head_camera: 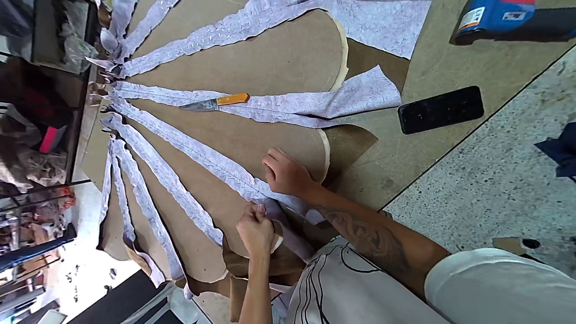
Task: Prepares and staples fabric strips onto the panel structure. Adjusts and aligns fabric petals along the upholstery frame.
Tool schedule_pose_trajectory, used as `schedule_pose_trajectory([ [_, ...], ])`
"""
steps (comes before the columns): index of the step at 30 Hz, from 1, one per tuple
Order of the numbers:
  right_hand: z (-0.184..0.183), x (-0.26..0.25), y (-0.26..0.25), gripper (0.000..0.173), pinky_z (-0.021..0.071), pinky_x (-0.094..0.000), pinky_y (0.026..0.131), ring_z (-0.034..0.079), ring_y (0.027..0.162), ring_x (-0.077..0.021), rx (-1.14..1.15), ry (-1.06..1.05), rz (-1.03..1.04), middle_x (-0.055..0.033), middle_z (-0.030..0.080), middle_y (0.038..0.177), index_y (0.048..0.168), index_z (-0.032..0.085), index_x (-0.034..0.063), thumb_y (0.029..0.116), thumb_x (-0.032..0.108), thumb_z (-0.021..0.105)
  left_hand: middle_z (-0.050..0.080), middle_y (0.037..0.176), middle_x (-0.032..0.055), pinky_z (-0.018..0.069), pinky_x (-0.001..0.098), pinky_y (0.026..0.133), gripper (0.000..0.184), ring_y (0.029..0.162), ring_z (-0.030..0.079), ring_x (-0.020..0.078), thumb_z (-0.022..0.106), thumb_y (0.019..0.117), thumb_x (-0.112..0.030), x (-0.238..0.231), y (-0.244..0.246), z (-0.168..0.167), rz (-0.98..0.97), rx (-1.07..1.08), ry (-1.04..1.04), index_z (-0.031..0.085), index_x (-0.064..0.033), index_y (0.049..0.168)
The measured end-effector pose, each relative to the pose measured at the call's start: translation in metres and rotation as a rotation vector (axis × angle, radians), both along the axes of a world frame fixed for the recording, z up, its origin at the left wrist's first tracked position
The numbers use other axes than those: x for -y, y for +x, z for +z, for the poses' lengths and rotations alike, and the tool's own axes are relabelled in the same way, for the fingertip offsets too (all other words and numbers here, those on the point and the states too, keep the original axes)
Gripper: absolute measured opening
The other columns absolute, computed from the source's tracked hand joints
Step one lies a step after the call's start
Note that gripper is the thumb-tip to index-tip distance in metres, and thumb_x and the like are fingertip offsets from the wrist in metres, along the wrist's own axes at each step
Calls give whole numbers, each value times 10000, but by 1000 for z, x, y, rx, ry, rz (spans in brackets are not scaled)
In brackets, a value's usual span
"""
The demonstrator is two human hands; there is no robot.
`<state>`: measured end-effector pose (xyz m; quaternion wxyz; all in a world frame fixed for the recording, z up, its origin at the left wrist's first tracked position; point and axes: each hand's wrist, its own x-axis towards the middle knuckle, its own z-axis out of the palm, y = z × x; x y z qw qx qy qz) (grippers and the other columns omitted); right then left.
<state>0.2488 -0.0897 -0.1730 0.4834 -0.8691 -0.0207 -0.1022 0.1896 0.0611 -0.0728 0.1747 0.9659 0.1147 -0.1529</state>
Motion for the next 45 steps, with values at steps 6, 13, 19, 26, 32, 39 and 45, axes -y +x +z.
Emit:
schedule_pose_trajectory([
  [6,7,1,2,173,568,-379,772,635,954,-207,-54,-14,46,-55,625,982,974,705,109,920,192,563,645,693,31,565,464,618,320,630,643,196,556,1054,-388,21,-8,-8,75,-114,-122,694,-117,954],
  [13,2,-2,2,260,540,-394,687,627,872,-164,-23,-113,123,7,622,924,949,726,200,937,425,598,658,724,18,577,377,647,232,655,647,140,625,1026,-317,11,-48,-18,273,-82,-425,689,-102,971],
  [19,48,-31,-17,551,524,-515,853,648,979,-221,-194,-368,391,-5,684,1015,1014,736,218,825,731,668,661,764,30,573,371,726,238,724,658,144,607,1015,-292,4,-52,-15,274,-105,-493,700,-80,959],
  [26,78,-39,-24,294,587,-490,770,699,830,-206,-528,-319,640,-41,710,849,917,748,136,975,409,657,741,900,30,607,358,777,208,799,712,123,619,995,-256,-30,-66,-23,287,-139,-729,737,-88,1028],
  [32,86,29,-5,302,581,-546,779,711,836,-233,-582,-333,225,-61,735,873,981,775,139,1014,402,632,728,776,58,632,438,661,575,650,708,196,584,965,-645,-57,-42,-20,517,-122,-688,779,-107,1017],
  [39,102,70,-10,281,590,-535,793,717,867,-231,-599,-645,238,-49,732,897,1014,753,149,1005,395,618,715,922,164,582,576,797,527,916,714,345,666,937,-567,-36,13,-24,346,-318,-377,711,-43,903],
  [45,95,113,-85,343,585,-455,904,725,943,-198,-809,-541,169,-61,753,996,1129,748,116,1024,390,571,676,723,100,566,545,724,467,754,694,282,631,994,-473,-41,-1,-32,318,-158,-444,694,-81,748],
])
